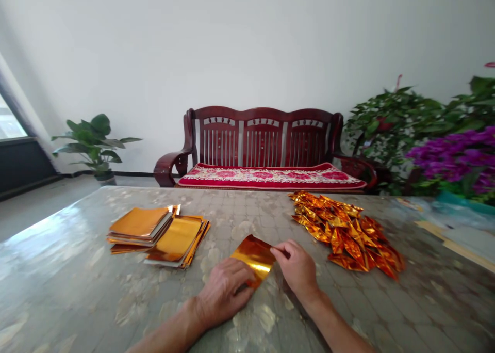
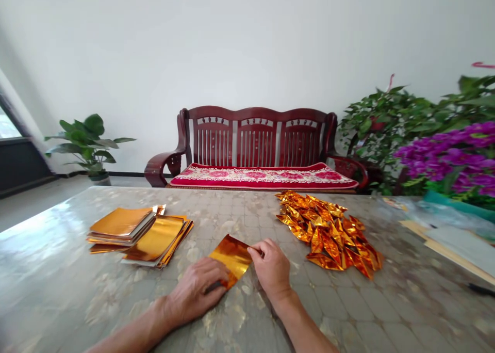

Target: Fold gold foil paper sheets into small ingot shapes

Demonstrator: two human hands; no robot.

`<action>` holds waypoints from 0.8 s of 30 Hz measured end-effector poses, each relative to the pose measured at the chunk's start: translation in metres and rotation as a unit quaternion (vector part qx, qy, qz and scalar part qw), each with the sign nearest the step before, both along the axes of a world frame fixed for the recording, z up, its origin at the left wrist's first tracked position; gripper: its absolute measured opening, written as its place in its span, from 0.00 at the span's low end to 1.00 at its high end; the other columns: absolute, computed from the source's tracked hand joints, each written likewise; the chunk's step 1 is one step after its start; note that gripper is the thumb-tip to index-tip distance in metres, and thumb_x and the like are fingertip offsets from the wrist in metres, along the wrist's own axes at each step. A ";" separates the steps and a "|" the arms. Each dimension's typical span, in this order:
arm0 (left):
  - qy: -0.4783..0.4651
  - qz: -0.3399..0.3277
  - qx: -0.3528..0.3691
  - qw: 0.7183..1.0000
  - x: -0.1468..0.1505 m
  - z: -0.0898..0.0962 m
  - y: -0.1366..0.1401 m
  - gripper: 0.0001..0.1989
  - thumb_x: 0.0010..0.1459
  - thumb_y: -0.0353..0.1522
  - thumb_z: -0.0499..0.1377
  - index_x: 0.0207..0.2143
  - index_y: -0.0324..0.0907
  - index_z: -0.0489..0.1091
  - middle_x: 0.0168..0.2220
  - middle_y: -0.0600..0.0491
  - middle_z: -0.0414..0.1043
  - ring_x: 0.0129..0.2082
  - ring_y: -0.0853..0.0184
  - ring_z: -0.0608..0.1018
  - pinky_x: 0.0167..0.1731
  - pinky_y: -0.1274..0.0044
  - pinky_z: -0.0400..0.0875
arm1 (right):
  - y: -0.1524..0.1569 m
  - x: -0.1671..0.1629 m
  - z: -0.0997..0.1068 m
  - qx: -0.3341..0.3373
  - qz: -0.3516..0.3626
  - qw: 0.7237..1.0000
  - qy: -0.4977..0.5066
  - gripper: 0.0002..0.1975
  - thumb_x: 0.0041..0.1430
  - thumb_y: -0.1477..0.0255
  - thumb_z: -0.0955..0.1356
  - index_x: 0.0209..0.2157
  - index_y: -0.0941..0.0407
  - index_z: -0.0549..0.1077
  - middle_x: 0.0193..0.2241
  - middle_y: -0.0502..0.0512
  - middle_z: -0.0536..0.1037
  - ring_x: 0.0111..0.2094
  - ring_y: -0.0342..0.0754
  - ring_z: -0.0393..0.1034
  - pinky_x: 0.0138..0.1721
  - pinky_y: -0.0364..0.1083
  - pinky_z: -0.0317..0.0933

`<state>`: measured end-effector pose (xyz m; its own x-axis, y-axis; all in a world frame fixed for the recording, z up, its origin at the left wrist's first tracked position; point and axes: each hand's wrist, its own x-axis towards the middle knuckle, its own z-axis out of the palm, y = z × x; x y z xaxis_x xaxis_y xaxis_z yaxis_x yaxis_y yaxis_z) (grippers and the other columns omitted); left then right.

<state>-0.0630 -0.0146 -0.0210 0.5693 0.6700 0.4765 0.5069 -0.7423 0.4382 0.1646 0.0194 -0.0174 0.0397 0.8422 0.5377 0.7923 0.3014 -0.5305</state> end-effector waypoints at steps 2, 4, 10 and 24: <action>-0.038 0.041 0.003 0.998 -0.002 0.000 0.000 0.15 0.56 0.28 0.61 0.46 0.48 0.70 0.45 0.51 0.76 0.44 0.62 0.77 0.47 0.71 0.71 | -0.005 0.000 0.004 0.060 0.007 0.998 0.006 0.11 0.60 0.66 0.68 0.24 0.53 0.72 0.26 0.51 0.75 0.30 0.47 0.70 0.33 0.44 0.60; -0.095 0.081 -0.001 0.992 -0.004 -0.001 0.000 0.23 0.58 0.28 0.59 0.56 0.49 0.63 0.51 0.49 0.71 0.45 0.64 0.76 0.44 0.72 0.73 | -0.009 0.000 0.007 0.120 0.029 0.992 -0.005 0.12 0.62 0.67 0.67 0.25 0.54 0.72 0.25 0.51 0.74 0.29 0.46 0.69 0.33 0.43 0.60; -0.188 0.102 0.015 0.977 -0.004 -0.001 0.005 0.33 0.58 0.23 0.57 0.63 0.51 0.54 0.64 0.44 0.56 0.51 0.63 0.74 0.49 0.68 0.74 | -0.022 0.000 0.018 0.260 0.123 0.954 -0.084 0.10 0.62 0.79 0.65 0.30 0.53 0.74 0.26 0.52 0.76 0.29 0.44 0.70 0.32 0.42 0.63; 0.051 0.145 -0.012 0.988 -0.012 0.004 0.015 0.22 0.48 0.26 0.67 0.47 0.49 0.75 0.58 0.46 0.67 0.58 0.52 0.69 0.57 0.60 0.65 | -0.025 -0.013 0.005 0.110 0.164 0.957 -0.213 0.09 0.59 0.80 0.69 0.29 0.52 0.75 0.28 0.48 0.77 0.33 0.47 0.68 0.35 0.46 0.55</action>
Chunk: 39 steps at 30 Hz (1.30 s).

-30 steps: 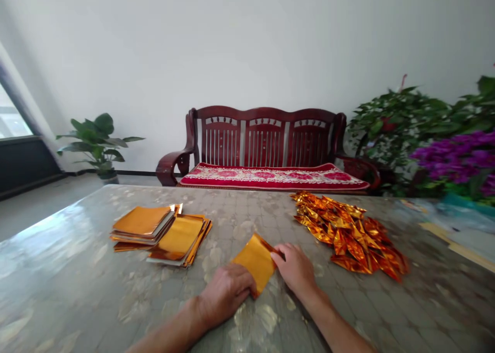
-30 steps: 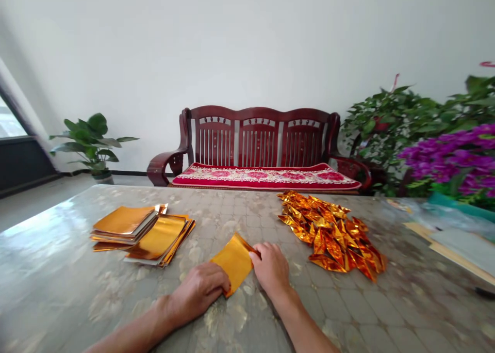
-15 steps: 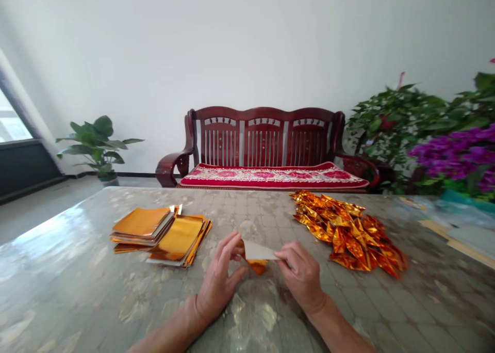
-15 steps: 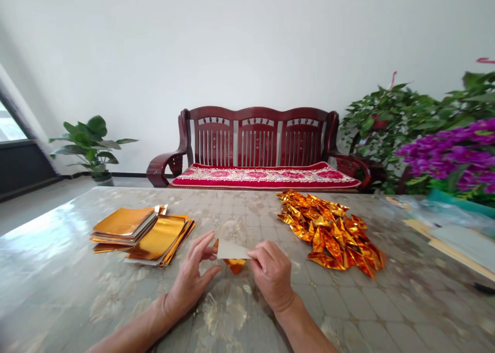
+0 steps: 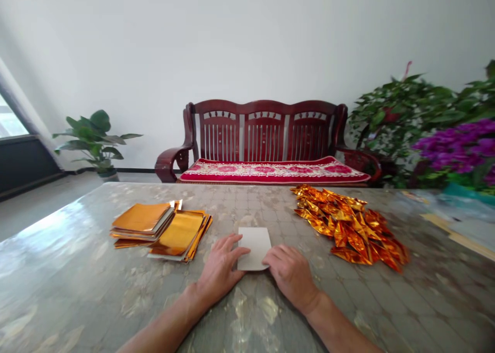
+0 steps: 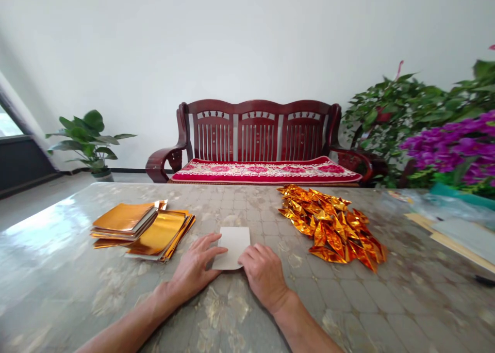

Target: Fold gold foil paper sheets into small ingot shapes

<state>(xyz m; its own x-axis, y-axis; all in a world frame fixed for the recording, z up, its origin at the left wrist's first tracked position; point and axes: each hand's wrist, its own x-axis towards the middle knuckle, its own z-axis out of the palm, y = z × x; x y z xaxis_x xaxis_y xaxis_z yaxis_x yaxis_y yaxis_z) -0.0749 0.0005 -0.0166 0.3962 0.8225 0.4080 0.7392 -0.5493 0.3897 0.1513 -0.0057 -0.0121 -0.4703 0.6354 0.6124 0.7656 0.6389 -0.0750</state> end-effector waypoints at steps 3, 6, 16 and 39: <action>0.015 -0.027 -0.010 0.999 0.001 0.003 -0.004 0.12 0.55 0.29 0.65 0.43 0.48 0.76 0.48 0.50 0.74 0.49 0.60 0.75 0.48 0.69 0.70 | 0.001 0.001 -0.002 -0.074 -0.022 0.997 -0.007 0.07 0.58 0.79 0.70 0.30 0.52 0.76 0.29 0.48 0.77 0.34 0.46 0.69 0.36 0.45 0.55; 0.025 -0.035 -0.036 0.998 0.002 0.003 -0.006 0.06 0.62 0.33 0.59 0.36 0.47 0.77 0.37 0.53 0.75 0.40 0.65 0.76 0.39 0.76 0.69 | 0.000 0.003 0.002 -0.146 -0.037 0.989 0.002 0.06 0.60 0.77 0.69 0.31 0.51 0.77 0.31 0.48 0.78 0.36 0.46 0.71 0.37 0.44 0.56; 0.003 -0.009 -0.102 0.995 0.005 0.009 -0.004 0.11 0.65 0.34 0.56 0.33 0.44 0.77 0.33 0.53 0.75 0.37 0.66 0.75 0.38 0.77 0.65 | -0.003 0.015 0.015 -0.236 -0.036 0.971 0.016 0.10 0.65 0.67 0.65 0.31 0.52 0.76 0.31 0.49 0.78 0.37 0.45 0.70 0.38 0.43 0.55; -0.015 0.095 -0.164 0.982 0.004 0.014 -0.008 0.10 0.61 0.36 0.57 0.29 0.44 0.76 0.32 0.54 0.76 0.34 0.68 0.76 0.34 0.78 0.62 | 0.006 0.013 0.009 -0.280 -0.083 0.956 -0.001 0.14 0.65 0.64 0.65 0.26 0.54 0.72 0.29 0.49 0.75 0.33 0.44 0.68 0.32 0.43 0.51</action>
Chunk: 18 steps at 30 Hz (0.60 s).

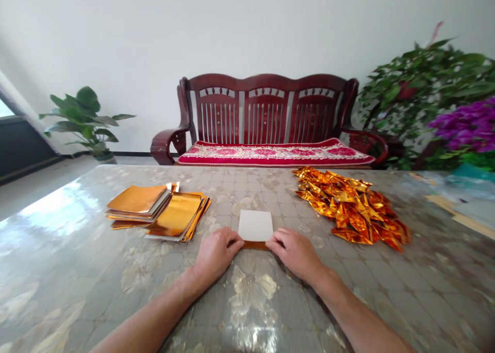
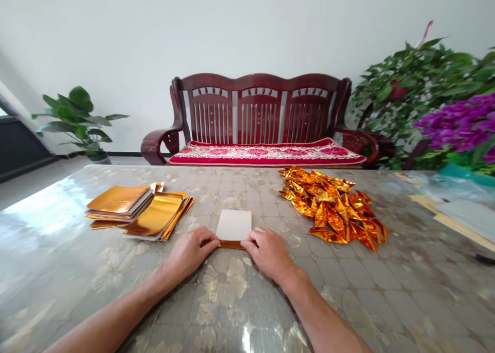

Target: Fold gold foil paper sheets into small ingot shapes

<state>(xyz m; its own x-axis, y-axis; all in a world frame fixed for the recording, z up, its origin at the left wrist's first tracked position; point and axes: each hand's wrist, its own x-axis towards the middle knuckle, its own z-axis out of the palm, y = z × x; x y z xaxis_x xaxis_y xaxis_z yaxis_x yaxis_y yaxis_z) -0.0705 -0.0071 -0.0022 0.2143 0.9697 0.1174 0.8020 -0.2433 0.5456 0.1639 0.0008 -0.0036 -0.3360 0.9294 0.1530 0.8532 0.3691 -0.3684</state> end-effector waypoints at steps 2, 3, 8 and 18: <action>0.003 0.031 -0.012 0.999 -0.001 0.001 0.000 0.09 0.59 0.36 0.59 0.28 0.44 0.77 0.32 0.54 0.76 0.33 0.68 0.76 0.32 0.78 0.61 | 0.000 -0.002 0.000 0.004 -0.007 1.000 -0.009 0.15 0.64 0.63 0.65 0.26 0.54 0.72 0.29 0.49 0.75 0.33 0.44 0.68 0.32 0.43 0.50; 0.004 0.046 -0.018 0.999 -0.001 0.002 0.000 0.09 0.57 0.37 0.60 0.28 0.44 0.77 0.31 0.55 0.76 0.33 0.68 0.76 0.31 0.78 0.60 | 0.000 -0.003 0.000 0.006 -0.011 1.000 -0.012 0.15 0.64 0.64 0.65 0.25 0.54 0.72 0.29 0.49 0.75 0.33 0.44 0.68 0.31 0.43 0.50; 0.013 0.067 -0.024 0.997 -0.002 0.003 0.002 0.10 0.56 0.39 0.61 0.26 0.44 0.76 0.30 0.55 0.76 0.31 0.67 0.75 0.29 0.78 0.58 | -0.002 -0.007 0.002 0.013 -0.026 1.000 -0.011 0.14 0.62 0.65 0.66 0.24 0.54 0.72 0.28 0.49 0.75 0.31 0.43 0.67 0.30 0.43 0.49; 0.076 0.032 0.038 0.996 -0.001 0.000 0.002 0.14 0.61 0.40 0.58 0.26 0.42 0.74 0.30 0.53 0.73 0.33 0.66 0.74 0.33 0.76 0.58 | -0.003 -0.008 0.000 0.017 -0.038 0.999 -0.005 0.12 0.59 0.66 0.68 0.23 0.54 0.70 0.26 0.48 0.73 0.29 0.43 0.65 0.29 0.43 0.47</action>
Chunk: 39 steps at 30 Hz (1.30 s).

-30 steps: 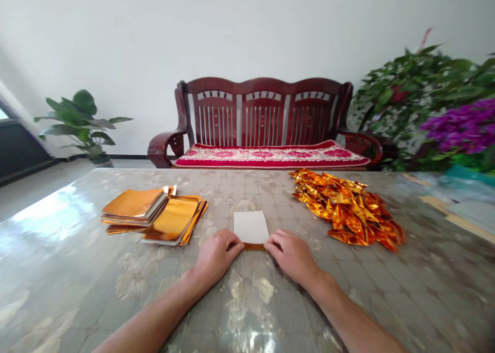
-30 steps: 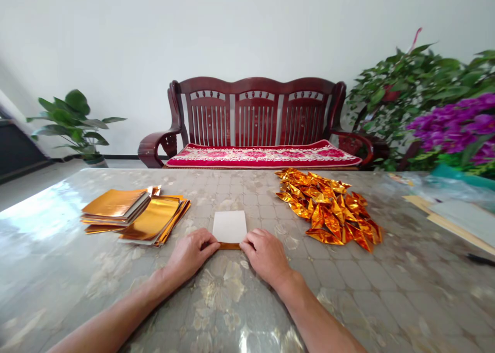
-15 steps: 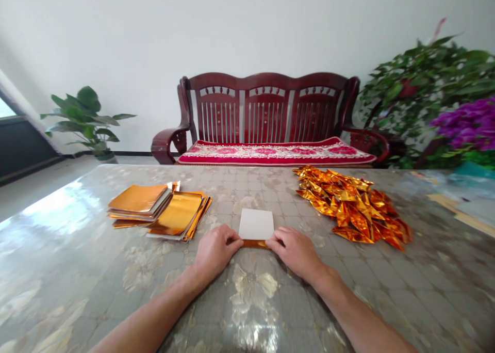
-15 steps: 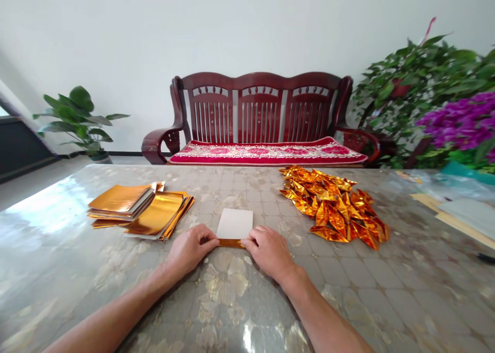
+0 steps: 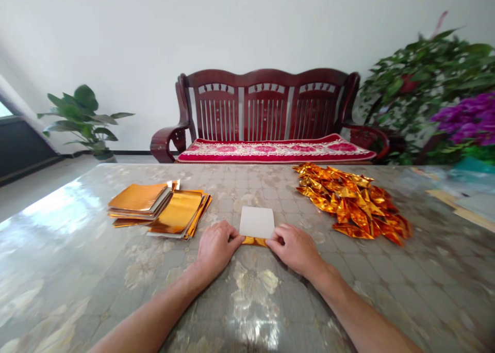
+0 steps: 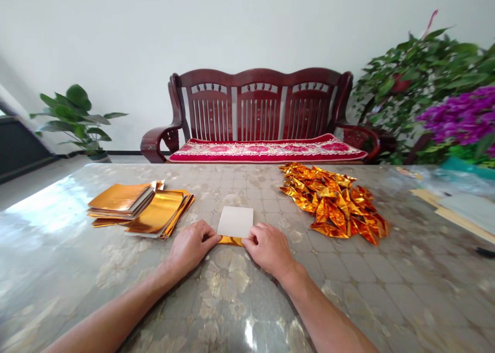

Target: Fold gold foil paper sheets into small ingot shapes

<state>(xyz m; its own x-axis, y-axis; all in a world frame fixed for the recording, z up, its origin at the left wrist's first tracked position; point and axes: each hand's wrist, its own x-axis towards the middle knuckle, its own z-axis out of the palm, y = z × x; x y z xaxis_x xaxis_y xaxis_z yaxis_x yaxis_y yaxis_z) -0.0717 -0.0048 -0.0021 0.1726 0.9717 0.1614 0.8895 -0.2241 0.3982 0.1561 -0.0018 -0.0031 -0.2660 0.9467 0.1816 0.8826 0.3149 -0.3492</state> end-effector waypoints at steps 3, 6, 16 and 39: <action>0.028 -0.008 0.013 0.999 0.001 0.000 -0.001 0.14 0.61 0.40 0.58 0.26 0.42 0.73 0.30 0.53 0.73 0.33 0.65 0.73 0.33 0.75 0.58 | -0.001 0.000 0.001 -0.002 -0.004 1.000 0.003 0.12 0.58 0.66 0.68 0.22 0.55 0.70 0.26 0.48 0.73 0.29 0.43 0.65 0.29 0.43 0.47; 0.054 -0.013 0.022 0.998 0.002 0.000 -0.002 0.15 0.62 0.40 0.57 0.26 0.43 0.73 0.31 0.52 0.72 0.34 0.64 0.73 0.34 0.74 0.58 | -0.001 -0.001 0.002 -0.002 -0.007 1.000 0.000 0.12 0.58 0.67 0.68 0.23 0.54 0.70 0.26 0.48 0.73 0.29 0.43 0.65 0.29 0.43 0.48; 0.063 -0.016 0.021 0.998 0.003 0.001 -0.004 0.12 0.62 0.39 0.58 0.28 0.43 0.73 0.33 0.52 0.72 0.37 0.63 0.73 0.36 0.74 0.59 | -0.001 -0.001 0.000 0.001 -0.010 1.000 -0.001 0.12 0.58 0.66 0.68 0.22 0.54 0.70 0.26 0.48 0.73 0.29 0.43 0.66 0.29 0.43 0.47; -0.093 -0.014 -0.034 0.995 -0.005 -0.004 0.001 0.03 0.54 0.34 0.64 0.30 0.47 0.78 0.33 0.55 0.77 0.38 0.63 0.75 0.39 0.74 0.63 | -0.001 0.004 0.000 -0.013 0.009 1.000 0.021 0.12 0.59 0.65 0.68 0.23 0.54 0.71 0.27 0.47 0.73 0.30 0.43 0.66 0.30 0.43 0.50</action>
